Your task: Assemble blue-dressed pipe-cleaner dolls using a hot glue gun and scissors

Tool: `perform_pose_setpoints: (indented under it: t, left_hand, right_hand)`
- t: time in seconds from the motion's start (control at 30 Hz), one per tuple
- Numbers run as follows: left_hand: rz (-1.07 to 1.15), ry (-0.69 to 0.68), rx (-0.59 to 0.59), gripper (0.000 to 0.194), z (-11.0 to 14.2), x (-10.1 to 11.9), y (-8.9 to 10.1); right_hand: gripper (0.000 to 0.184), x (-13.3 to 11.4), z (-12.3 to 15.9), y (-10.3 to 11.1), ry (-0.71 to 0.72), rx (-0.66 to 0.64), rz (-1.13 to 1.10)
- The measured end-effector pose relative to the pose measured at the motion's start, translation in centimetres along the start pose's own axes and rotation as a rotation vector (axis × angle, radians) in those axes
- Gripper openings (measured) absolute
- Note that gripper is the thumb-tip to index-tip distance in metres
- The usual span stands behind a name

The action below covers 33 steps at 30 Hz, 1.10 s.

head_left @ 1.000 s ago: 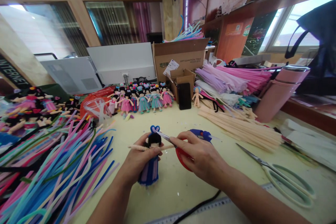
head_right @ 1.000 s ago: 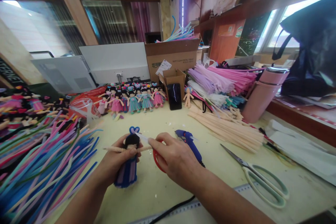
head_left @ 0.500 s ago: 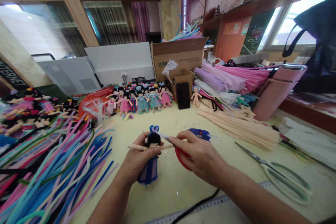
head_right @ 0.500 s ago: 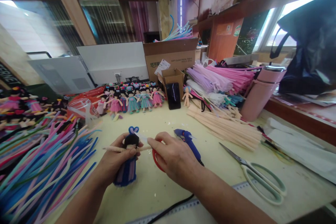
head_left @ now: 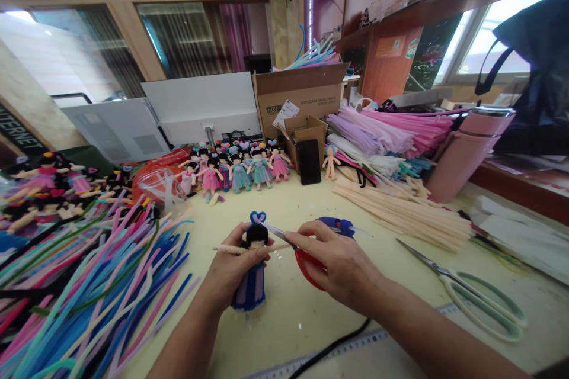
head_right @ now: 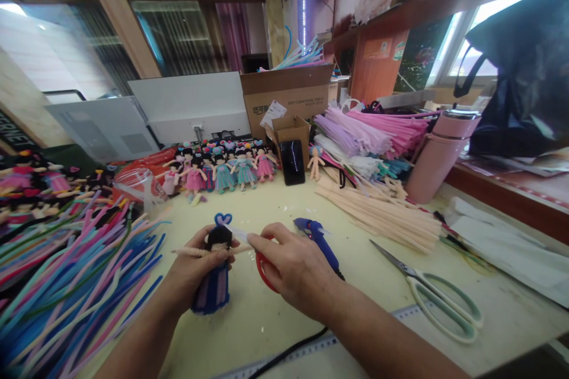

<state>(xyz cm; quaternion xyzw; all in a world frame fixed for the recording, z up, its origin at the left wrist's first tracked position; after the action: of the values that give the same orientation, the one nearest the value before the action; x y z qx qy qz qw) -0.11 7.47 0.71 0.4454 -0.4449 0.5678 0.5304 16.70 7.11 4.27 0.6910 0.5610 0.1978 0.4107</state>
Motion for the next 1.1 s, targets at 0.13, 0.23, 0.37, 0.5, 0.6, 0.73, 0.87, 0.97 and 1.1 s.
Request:
perform_pose_setpoints:
  t: [0.13,0.23,0.37,0.5,0.6,0.73,0.87,0.97,1.1]
  left_hand:
    - [-0.010,0.002,-0.007,0.030,0.01,-0.02,-0.11]
    - [-0.008,0.008,-0.011,0.031,-0.03,-0.14,-0.20]
    - [-0.014,0.010,-0.004,0.031,-0.07,-0.24,-0.27]
    - [-0.034,0.012,-0.001,0.030,-0.03,-0.30,-0.43]
    - [-0.040,0.018,-0.012,0.030,0.01,-0.37,-0.61]
    - [-0.043,0.027,-0.009,0.030,0.02,-0.48,-0.61]
    - [-0.049,0.027,-0.008,0.029,0.00,-0.48,-0.57]
    - [-0.038,0.029,-0.004,0.032,0.00,-0.43,-0.55]
    - [-0.033,0.032,-0.006,0.031,0.05,-0.37,-0.64]
  right_hand:
    - [0.044,-0.05,-0.09,-0.20,0.007,-0.017,-0.016]
    - [0.044,0.04,-0.11,-0.30,0.001,-0.028,-0.012]
    - [0.044,0.03,-0.06,-0.15,0.008,0.001,-0.016]
    - [0.045,0.06,0.00,-0.06,0.010,0.033,-0.013]
    - [0.045,0.17,-0.02,-0.22,0.004,0.017,-0.012]
    - [0.044,0.21,-0.05,-0.29,-0.001,0.001,-0.019]
    - [0.045,0.16,0.01,-0.18,-0.002,0.013,-0.029]
    - [0.045,0.17,0.06,0.04,-0.003,0.041,-0.046]
    - [0.045,0.24,0.08,0.09,-0.013,0.037,-0.044]
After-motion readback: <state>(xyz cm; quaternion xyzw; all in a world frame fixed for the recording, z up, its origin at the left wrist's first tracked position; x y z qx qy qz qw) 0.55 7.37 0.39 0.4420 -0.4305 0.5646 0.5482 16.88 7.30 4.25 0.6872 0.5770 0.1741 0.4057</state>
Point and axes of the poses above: each hand's wrist, its own z-axis away from the middle knuckle, its own y-axis out of the back of the hand, x = y × z, the point moved 7 cm from there along -z, towards the middle knuckle, and after that the axes turned 15 degrees about y, right-handed, at the moved point
